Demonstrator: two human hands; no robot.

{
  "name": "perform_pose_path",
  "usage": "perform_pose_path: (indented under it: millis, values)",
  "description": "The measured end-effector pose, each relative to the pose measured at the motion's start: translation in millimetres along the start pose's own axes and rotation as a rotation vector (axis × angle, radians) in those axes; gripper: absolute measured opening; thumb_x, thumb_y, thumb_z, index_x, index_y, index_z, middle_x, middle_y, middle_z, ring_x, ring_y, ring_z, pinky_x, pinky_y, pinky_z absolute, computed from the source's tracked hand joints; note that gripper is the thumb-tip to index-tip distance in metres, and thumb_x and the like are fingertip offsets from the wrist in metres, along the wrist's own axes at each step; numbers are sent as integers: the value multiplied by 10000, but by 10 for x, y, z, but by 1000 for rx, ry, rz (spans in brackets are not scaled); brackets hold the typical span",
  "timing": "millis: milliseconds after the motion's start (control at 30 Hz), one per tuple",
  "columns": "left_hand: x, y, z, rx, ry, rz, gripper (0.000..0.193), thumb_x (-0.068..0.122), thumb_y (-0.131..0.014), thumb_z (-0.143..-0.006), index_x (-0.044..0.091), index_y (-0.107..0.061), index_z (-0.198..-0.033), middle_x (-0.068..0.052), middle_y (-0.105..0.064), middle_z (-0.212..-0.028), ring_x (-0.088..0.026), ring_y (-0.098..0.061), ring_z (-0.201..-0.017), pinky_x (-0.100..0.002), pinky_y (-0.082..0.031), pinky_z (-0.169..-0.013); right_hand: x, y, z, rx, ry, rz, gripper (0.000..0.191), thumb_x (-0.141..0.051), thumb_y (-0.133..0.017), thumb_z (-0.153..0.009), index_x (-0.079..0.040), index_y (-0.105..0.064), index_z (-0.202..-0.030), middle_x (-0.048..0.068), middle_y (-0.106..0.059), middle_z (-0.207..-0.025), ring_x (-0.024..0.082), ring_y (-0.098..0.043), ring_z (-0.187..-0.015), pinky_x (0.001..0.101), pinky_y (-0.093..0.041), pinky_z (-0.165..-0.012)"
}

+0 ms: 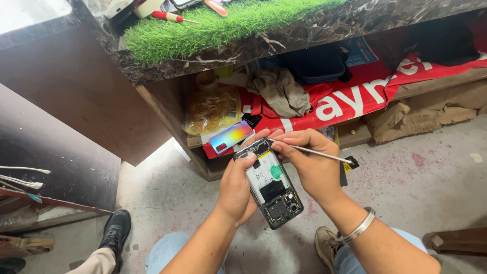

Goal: The person holds an opened smartphone on their lap and uses a metal pry tool to work around the inside of the device, prying along the edges of the battery and internal components while rotating the phone to reach different sides.

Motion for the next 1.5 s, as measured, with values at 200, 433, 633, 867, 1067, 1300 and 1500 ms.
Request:
perform_pose_path:
  millis: [200,433,633,867,1067,1300,1500]
  values:
    - [-74,48,-8,43,45,-40,580,129,-429,-937,-21,-461,-1496,-166,-625,-1311,-247,-627,-1163,-396,-504,-1050,8,172,-172,-75,-232,-95,88,36,-754,-876,35,-677,-918,168,-755,-962,179,-725,-802,301,-614,-714]
    - [-87,41,-8,10,59,-9,561,118,-420,-955,-39,-448,-1493,-186,-621,-1326,-277,-621,-1197,-420,-492,-1079,73,360,-277,-193,-352,-201,109,7,-753,-883,23,-649,-914,179,-753,-961,199,-717,-766,336,-621,-700]
    - [-40,5,-33,5,57,98,559,109,-392,-938,-38,-441,-1476,-173,-611,-1390,-280,-613,-1256,-424,-482,-1128,56,343,-263,-208,-279,-267,96,-54,-707,-956,5,-631,-960,200,-747,-991,210,-726,-812,349,-630,-732]
    - [-43,81,-58,69,72,0,563,115,-424,-950,10,-469,-1501,-143,-601,-1376,-262,-615,-1218,-408,-501,-1053,-113,126,-179,-221,-20,205,100,-87,-629,-985,-18,-657,-1051,134,-754,-1120,133,-739,-962,287,-629,-749]
    - [-57,150,-93,116,174,-111,595,124,-441,-950,53,-456,-1541,-122,-648,-1282,-220,-649,-1105,-373,-531,-975,-97,127,-204,-227,-8,470,234,-68,-808,-849,-25,-578,-861,86,-793,-966,102,-743,-787,253,-628,-666]
    - [-115,222,-113,169,279,-64,556,132,-458,-953,16,-497,-1496,-95,-684,-1207,-225,-684,-1008,-370,-567,-897,-10,193,-208,-313,170,604,273,-5,-720,-924,-32,-475,-806,76,-744,-858,104,-690,-731,249,-576,-642]
    - [-122,312,-123,171,295,39,486,142,-471,-948,23,-561,-1411,-85,-701,-1133,-205,-696,-967,-364,-582,-839,90,62,-126,-236,507,701,293,25,-734,-900,-49,-475,-782,103,-678,-876,224,-682,-787,313,-546,-696]
Point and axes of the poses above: each hand's wrist, its own z-axis away from the middle knuckle, its own y-axis out of the back of the hand, x = y × z, the point moved 1 cm from there along -z, towards the middle knuckle
